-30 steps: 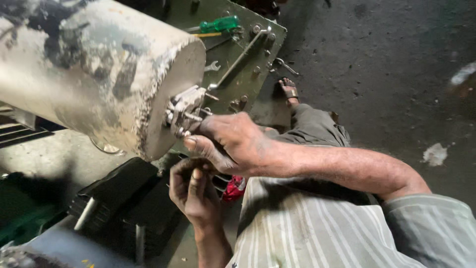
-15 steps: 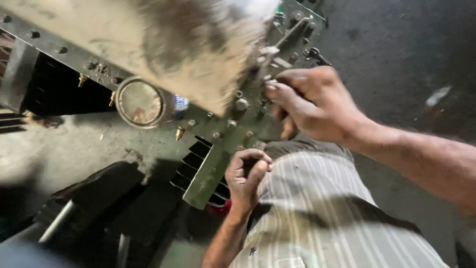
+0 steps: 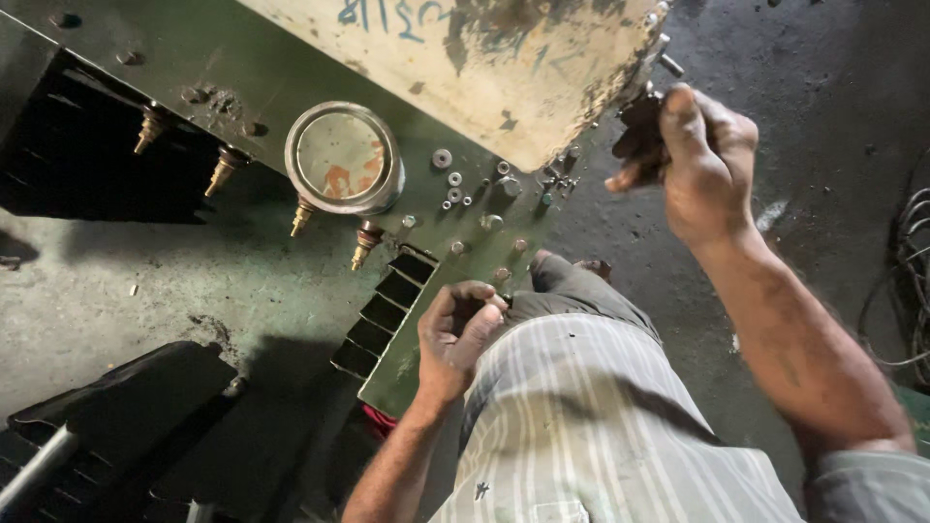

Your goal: The person sorts small metal parts from plastic bags into a metal bowl, then walks to a machine and uses a wrench to tighten bolts on its side. The person continues to adjust and tighten fasteners on the machine.

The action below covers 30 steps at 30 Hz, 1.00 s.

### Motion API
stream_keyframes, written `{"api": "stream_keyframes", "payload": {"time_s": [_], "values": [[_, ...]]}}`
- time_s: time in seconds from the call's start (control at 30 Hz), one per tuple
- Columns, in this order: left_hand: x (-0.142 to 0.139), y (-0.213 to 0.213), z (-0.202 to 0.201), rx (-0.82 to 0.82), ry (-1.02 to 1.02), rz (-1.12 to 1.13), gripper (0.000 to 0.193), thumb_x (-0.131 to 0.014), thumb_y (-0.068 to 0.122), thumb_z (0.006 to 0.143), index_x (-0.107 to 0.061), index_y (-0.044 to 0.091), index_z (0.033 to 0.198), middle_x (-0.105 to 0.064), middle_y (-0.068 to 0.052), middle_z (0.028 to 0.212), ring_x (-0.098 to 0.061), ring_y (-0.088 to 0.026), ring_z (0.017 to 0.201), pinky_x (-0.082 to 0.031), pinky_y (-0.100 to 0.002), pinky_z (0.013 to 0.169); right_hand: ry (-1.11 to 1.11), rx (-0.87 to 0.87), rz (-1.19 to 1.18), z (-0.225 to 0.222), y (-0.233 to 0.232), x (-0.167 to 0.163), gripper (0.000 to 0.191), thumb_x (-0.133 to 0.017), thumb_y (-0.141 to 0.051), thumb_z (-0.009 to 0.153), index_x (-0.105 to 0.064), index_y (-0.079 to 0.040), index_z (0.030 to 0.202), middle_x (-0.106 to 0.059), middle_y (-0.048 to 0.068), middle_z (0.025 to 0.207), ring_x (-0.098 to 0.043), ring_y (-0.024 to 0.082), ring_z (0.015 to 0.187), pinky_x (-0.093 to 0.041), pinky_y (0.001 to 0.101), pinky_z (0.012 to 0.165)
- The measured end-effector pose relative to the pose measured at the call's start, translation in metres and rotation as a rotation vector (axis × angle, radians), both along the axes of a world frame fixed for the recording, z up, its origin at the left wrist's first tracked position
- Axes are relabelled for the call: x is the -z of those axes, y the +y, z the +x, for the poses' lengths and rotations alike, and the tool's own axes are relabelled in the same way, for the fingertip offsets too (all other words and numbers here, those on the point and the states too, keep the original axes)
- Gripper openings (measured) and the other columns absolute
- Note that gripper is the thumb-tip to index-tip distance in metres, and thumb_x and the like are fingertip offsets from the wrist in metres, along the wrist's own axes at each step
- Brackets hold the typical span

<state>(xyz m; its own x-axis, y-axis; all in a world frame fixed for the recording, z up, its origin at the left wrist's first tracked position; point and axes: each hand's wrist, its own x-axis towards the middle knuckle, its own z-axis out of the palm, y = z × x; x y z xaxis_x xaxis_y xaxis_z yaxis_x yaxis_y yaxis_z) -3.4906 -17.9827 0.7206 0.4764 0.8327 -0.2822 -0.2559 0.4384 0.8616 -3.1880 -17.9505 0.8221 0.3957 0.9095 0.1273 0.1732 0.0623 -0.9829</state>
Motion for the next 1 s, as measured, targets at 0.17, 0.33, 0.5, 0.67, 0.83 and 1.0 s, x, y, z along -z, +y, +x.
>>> {"api": "stream_keyframes", "payload": {"time_s": [0.17,0.33,0.5,0.67,0.83,1.0], "values": [[0.01,-0.008,-0.008,-0.067,-0.085,-0.056,0.02,-0.068,0.004,0.097,-0.063,-0.002,0.115,-0.072,-0.008,0.103,-0.067,-0.012,0.094,-0.055,-0.027,0.086,-0.641,0.101,0.157,0.003,0.01,0.011,0.035,-0.059,-0.023,0.119,-0.066,0.01,0.111,-0.069,0.013,0.092,-0.073,0.017,0.075,-0.059,0.0298,0.06],[0.02,-0.012,-0.006,-0.086,0.004,-0.037,0.019,-0.068,0.005,0.096,-0.065,0.0,0.113,-0.071,-0.004,0.101,-0.066,-0.01,0.091,-0.055,-0.025,0.083,-1.013,0.199,0.44,0.01,0.015,0.013,0.016,-0.062,-0.015,0.118,-0.061,0.001,0.116,-0.066,0.012,0.098,-0.073,0.025,0.083,-0.065,0.0377,0.067],[0.023,-0.014,0.004,-0.11,-0.008,0.016,0.017,-0.069,0.006,0.097,-0.064,0.001,0.113,-0.068,-0.001,0.1,-0.064,-0.007,0.092,-0.053,-0.024,0.085,-0.26,0.114,0.105,0.009,0.006,0.011,0.025,-0.059,-0.028,0.118,-0.052,-0.004,0.123,-0.059,0.007,0.096,-0.069,0.02,0.079,-0.063,0.0349,0.069],[0.02,-0.016,0.012,-0.083,-0.118,-0.011,0.018,-0.069,0.006,0.099,-0.064,0.002,0.115,-0.064,0.003,0.102,-0.061,-0.005,0.094,-0.051,-0.022,0.087,-0.33,0.21,-0.008,0.0,0.002,0.009,0.029,-0.068,-0.024,0.116,-0.051,-0.002,0.127,-0.062,0.009,0.098,-0.067,0.018,0.07,-0.061,0.0331,0.063],[0.02,-0.011,0.007,-0.037,0.053,0.004,0.018,-0.07,0.007,0.097,-0.066,0.0,0.113,-0.066,0.0,0.096,-0.06,-0.007,0.085,-0.051,-0.023,0.078,-0.927,0.219,0.347,-0.014,0.005,0.012,0.01,-0.061,-0.013,0.107,-0.053,-0.007,0.105,-0.059,0.014,0.095,-0.068,0.029,0.073,-0.06,0.0404,0.06],[0.021,-0.005,0.001,-0.011,-0.008,-0.064,0.019,-0.067,0.008,0.096,-0.064,0.002,0.114,-0.071,-0.004,0.098,-0.066,-0.009,0.085,-0.056,-0.025,0.079,-0.061,0.208,0.186,-0.032,0.007,0.014,0.023,-0.057,-0.024,0.105,-0.053,-0.001,0.107,-0.059,0.012,0.091,-0.068,0.019,0.07,-0.064,0.0342,0.06]]}}
